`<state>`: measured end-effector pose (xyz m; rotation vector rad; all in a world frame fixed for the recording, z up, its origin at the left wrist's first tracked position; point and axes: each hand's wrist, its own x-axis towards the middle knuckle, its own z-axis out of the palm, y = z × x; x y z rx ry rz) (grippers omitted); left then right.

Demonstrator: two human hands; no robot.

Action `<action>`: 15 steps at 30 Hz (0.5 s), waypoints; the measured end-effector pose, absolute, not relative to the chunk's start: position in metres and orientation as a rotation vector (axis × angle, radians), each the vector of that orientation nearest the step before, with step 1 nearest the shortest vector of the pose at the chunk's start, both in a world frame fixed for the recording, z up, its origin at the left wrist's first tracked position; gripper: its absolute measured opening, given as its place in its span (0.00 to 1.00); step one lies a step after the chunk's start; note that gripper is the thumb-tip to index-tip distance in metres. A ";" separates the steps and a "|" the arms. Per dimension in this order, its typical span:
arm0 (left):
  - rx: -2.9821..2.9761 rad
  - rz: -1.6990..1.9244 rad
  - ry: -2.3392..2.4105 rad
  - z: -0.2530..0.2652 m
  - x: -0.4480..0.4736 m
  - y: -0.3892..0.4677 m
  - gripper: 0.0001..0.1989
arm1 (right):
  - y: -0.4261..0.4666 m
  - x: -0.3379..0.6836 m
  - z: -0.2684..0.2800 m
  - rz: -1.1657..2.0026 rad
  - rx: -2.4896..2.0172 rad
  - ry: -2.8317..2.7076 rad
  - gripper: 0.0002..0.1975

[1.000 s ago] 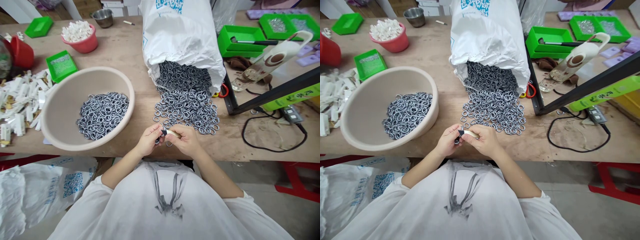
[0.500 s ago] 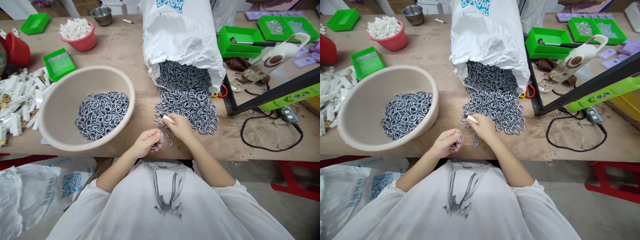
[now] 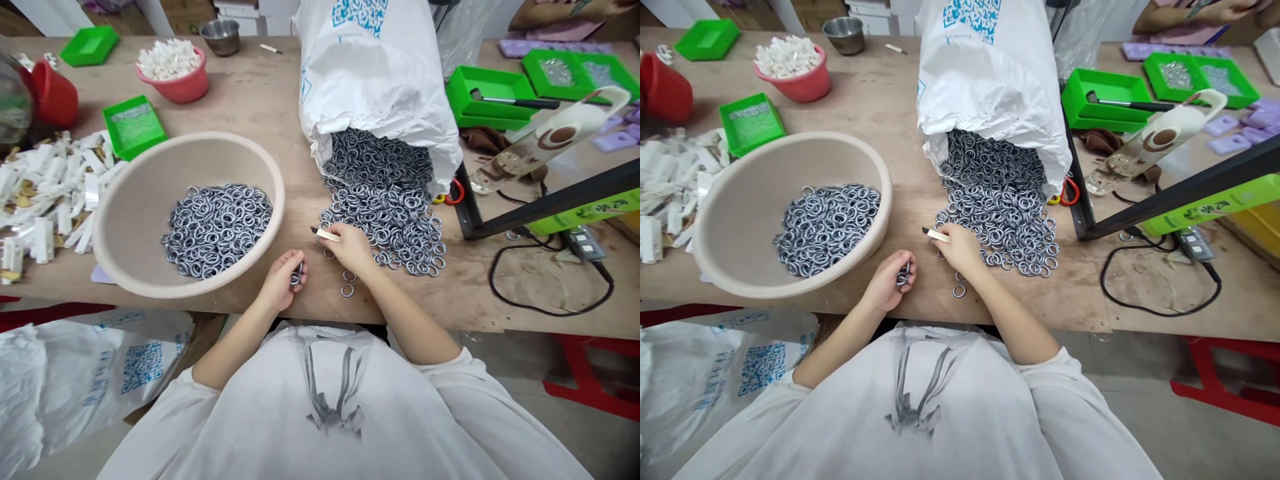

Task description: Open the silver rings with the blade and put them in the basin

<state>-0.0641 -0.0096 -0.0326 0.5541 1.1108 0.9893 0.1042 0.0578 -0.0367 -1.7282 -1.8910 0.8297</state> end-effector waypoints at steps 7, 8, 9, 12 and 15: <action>0.797 1.191 1.043 -0.037 -0.028 -0.009 0.24 | 0.013 0.092 -0.027 1.273 -1.199 -1.170 0.16; 0.811 1.195 1.016 -0.036 -0.025 -0.010 0.24 | 0.007 0.093 -0.026 1.303 -1.178 -1.151 0.17; 0.814 1.184 0.988 -0.035 -0.023 -0.010 0.23 | 0.003 0.095 -0.025 1.339 -1.154 -1.145 0.18; 0.779 1.082 0.896 -0.027 -0.021 -0.012 0.24 | -0.001 0.107 -0.024 1.403 -1.057 -1.183 0.20; 0.729 0.956 0.826 -0.016 -0.021 -0.013 0.24 | 0.003 0.120 -0.021 1.411 -1.022 -1.248 0.21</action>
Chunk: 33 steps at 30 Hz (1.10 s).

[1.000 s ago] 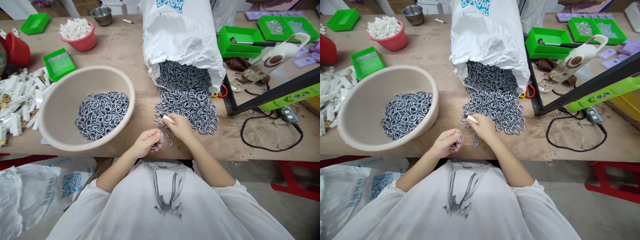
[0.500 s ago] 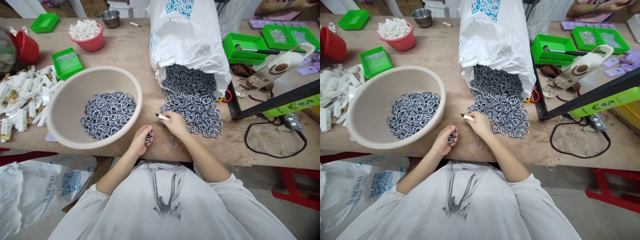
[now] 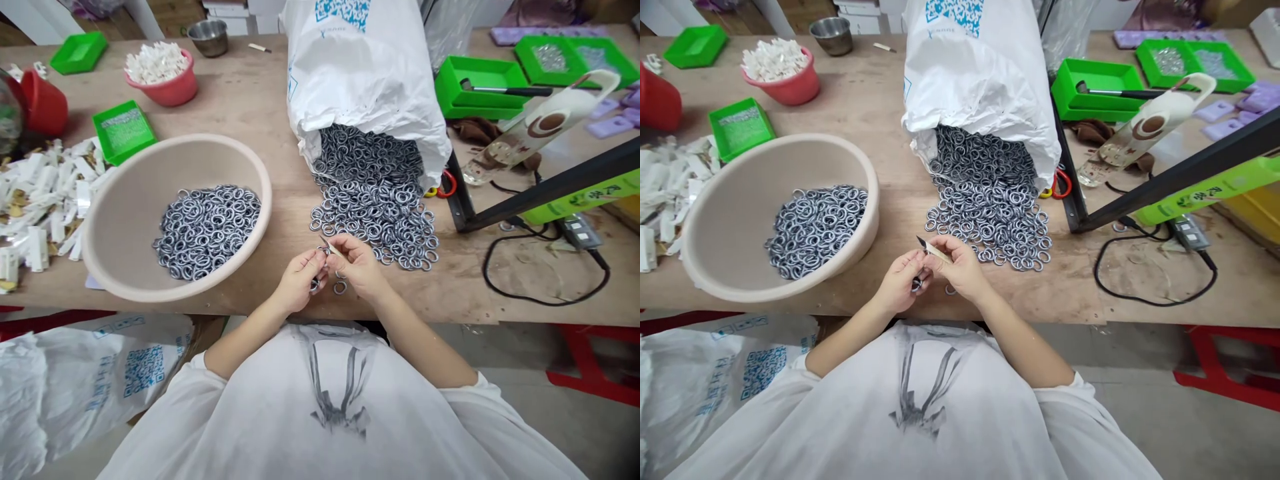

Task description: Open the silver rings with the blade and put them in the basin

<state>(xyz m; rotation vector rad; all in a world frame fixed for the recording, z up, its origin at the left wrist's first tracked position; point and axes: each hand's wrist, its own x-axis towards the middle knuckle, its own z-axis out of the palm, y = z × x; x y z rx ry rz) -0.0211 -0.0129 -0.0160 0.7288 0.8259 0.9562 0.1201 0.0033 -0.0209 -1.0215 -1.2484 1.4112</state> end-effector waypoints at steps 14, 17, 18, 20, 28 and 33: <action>0.628 0.900 0.839 -0.001 -0.024 -0.014 0.23 | -0.017 0.137 -0.005 0.661 -1.204 -1.918 0.25; 0.633 0.887 0.818 -0.002 -0.026 -0.012 0.23 | -0.016 0.135 -0.006 0.680 -1.227 -1.938 0.26; 0.628 0.885 0.813 -0.003 -0.027 -0.012 0.23 | -0.015 0.134 -0.008 0.692 -1.232 -1.937 0.26; 0.615 0.885 0.805 -0.004 -0.030 -0.013 0.23 | -0.010 0.132 -0.015 0.716 -1.268 -1.907 0.26; 0.605 0.823 0.775 -0.012 -0.045 -0.023 0.19 | 0.029 0.136 -0.037 0.609 -1.786 -1.877 0.20; 0.522 0.925 0.895 -0.019 -0.062 -0.015 0.14 | 0.033 0.121 -0.036 0.488 -1.869 -2.261 0.15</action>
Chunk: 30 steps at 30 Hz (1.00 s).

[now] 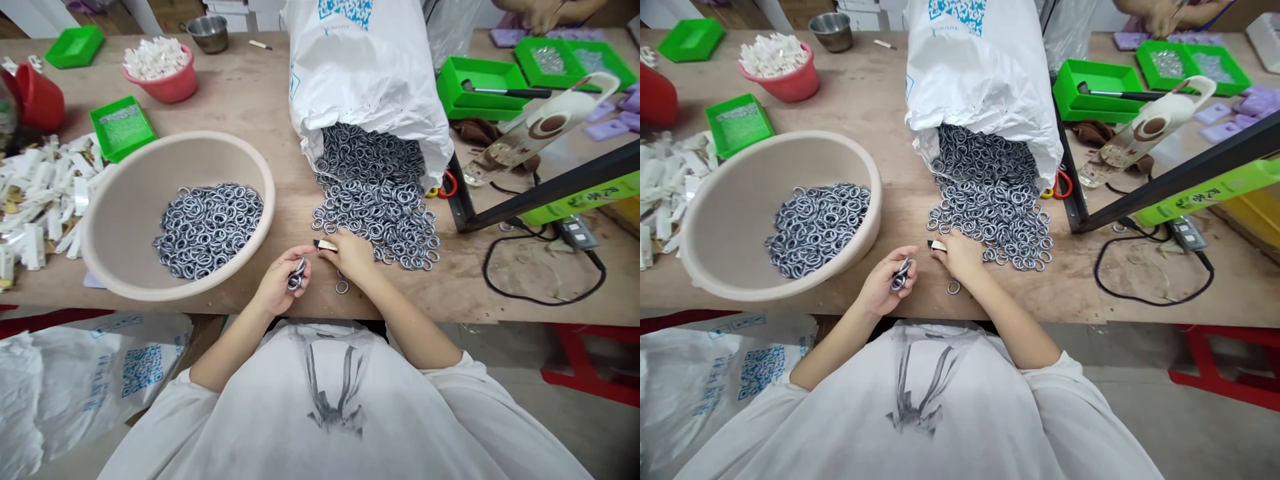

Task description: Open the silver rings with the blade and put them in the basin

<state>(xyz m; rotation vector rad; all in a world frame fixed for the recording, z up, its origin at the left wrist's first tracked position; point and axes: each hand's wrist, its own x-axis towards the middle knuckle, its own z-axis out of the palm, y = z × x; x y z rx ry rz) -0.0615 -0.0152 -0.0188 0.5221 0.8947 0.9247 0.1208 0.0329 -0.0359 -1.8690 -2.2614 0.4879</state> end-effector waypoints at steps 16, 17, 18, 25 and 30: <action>0.749 1.056 0.957 -0.028 -0.021 -0.014 0.26 | -0.006 0.100 -0.020 1.270 -1.155 -1.116 0.15; 0.754 1.037 0.946 -0.026 -0.020 -0.014 0.26 | -0.008 0.102 -0.020 1.280 -1.129 -1.136 0.16; 0.754 1.011 0.938 -0.023 -0.019 -0.014 0.26 | -0.009 0.104 -0.019 1.296 -1.104 -1.168 0.16; 0.656 0.893 0.854 -0.005 -0.019 -0.014 0.24 | 0.001 0.130 -0.015 1.099 -1.190 -1.356 0.23; 0.567 0.912 0.889 -0.001 -0.018 -0.015 0.25 | -0.017 0.138 -0.010 0.743 -1.310 -1.809 0.26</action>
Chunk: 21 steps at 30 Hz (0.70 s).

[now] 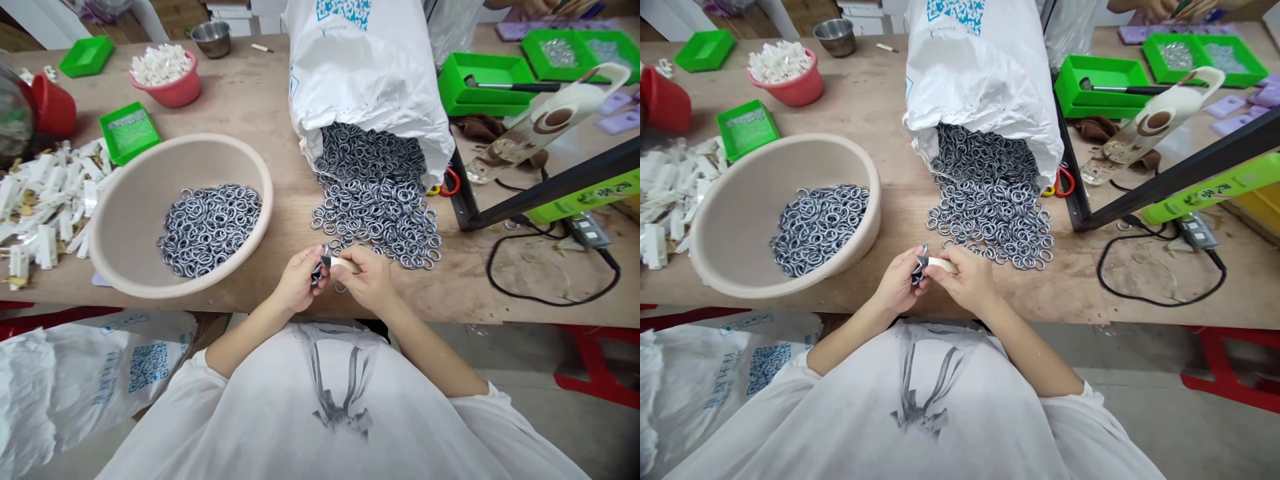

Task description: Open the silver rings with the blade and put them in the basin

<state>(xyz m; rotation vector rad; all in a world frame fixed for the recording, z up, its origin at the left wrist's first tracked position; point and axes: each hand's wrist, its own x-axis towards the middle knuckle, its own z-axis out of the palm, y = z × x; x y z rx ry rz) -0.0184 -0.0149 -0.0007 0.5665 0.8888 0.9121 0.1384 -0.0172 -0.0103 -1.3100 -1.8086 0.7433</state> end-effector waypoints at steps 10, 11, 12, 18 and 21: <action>0.540 0.908 0.896 0.003 -0.014 -0.017 0.25 | -0.024 0.136 -0.013 0.471 -1.315 -1.962 0.27; 0.539 0.907 0.891 0.002 -0.015 -0.017 0.25 | -0.025 0.135 -0.013 0.471 -1.318 -1.959 0.27; 0.537 0.908 0.887 0.002 -0.015 -0.017 0.25 | -0.026 0.134 -0.013 0.473 -1.318 -1.957 0.27; 0.558 0.858 0.834 0.000 -0.016 -0.022 0.25 | -0.011 0.144 -0.024 0.574 -1.467 -1.759 0.26; 0.575 0.809 0.805 -0.001 -0.020 -0.025 0.24 | 0.009 0.158 -0.032 0.583 -1.724 -1.570 0.24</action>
